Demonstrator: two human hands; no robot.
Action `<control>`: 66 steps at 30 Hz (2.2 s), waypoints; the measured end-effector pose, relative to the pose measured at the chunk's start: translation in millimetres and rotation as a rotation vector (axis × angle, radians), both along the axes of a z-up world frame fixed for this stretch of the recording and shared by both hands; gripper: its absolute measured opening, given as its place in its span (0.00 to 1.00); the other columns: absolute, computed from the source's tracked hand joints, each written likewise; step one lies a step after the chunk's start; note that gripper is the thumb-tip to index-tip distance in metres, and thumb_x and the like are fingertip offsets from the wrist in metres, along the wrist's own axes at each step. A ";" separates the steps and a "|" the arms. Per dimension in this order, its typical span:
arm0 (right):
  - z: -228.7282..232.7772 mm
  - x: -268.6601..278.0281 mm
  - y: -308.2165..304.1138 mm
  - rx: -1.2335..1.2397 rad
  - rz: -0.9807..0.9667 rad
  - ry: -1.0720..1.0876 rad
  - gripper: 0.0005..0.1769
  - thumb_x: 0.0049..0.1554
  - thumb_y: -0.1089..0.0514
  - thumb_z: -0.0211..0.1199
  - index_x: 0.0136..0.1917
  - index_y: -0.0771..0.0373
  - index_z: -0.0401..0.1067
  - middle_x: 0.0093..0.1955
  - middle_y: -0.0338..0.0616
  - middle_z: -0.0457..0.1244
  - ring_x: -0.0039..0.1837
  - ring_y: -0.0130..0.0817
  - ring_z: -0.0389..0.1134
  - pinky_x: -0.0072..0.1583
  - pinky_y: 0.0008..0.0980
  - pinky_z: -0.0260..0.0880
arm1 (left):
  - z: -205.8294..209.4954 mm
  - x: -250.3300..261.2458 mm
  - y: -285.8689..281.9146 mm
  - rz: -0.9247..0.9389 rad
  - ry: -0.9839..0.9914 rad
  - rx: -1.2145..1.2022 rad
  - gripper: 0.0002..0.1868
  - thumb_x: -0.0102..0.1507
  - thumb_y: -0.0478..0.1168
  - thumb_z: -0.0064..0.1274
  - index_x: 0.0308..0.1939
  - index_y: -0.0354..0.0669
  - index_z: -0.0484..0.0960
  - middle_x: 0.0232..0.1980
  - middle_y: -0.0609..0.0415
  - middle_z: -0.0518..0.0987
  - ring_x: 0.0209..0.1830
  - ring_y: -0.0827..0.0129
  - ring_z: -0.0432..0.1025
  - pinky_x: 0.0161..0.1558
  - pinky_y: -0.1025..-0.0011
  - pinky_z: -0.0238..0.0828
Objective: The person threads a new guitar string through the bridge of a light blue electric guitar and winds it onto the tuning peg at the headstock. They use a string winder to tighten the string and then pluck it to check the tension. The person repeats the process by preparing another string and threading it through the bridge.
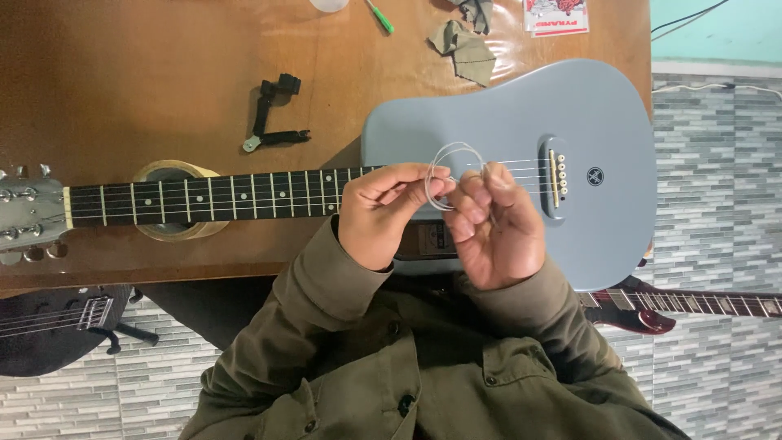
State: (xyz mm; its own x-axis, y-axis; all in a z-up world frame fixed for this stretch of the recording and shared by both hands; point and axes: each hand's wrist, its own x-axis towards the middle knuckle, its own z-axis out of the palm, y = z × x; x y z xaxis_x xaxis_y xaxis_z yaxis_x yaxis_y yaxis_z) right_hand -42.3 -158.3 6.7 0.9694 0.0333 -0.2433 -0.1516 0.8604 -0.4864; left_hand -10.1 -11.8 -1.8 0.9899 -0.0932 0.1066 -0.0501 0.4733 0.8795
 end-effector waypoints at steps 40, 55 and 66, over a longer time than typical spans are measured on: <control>-14.7 2.6 -6.8 -1.354 -0.503 -0.521 0.09 0.48 0.84 0.69 0.36 0.78 0.73 0.36 0.56 0.59 0.35 0.42 0.67 0.38 0.36 0.74 | -16.0 -10.1 -6.2 -0.105 -0.266 0.044 0.07 0.72 0.33 0.46 0.44 0.32 0.77 0.24 0.51 0.77 0.25 0.71 0.73 0.36 0.64 0.78; 17.6 9.0 -26.9 -0.783 -0.043 -0.559 0.28 0.59 0.70 0.48 0.73 0.74 0.55 0.74 0.69 0.60 0.43 0.36 0.74 0.34 0.25 0.73 | -18.8 -2.8 -1.9 -0.116 -0.138 -0.037 0.09 0.73 0.35 0.45 0.45 0.32 0.78 0.25 0.51 0.76 0.29 0.68 0.76 0.41 0.64 0.79; -18.0 -0.7 -53.7 -0.579 -0.363 -0.511 0.10 0.61 0.65 0.62 0.52 0.64 0.61 0.49 0.59 0.64 0.52 0.47 0.66 0.56 0.45 0.70 | -20.1 -0.9 -4.4 -0.117 -0.011 -0.141 0.10 0.74 0.37 0.45 0.48 0.31 0.78 0.26 0.49 0.74 0.25 0.73 0.71 0.34 0.72 0.77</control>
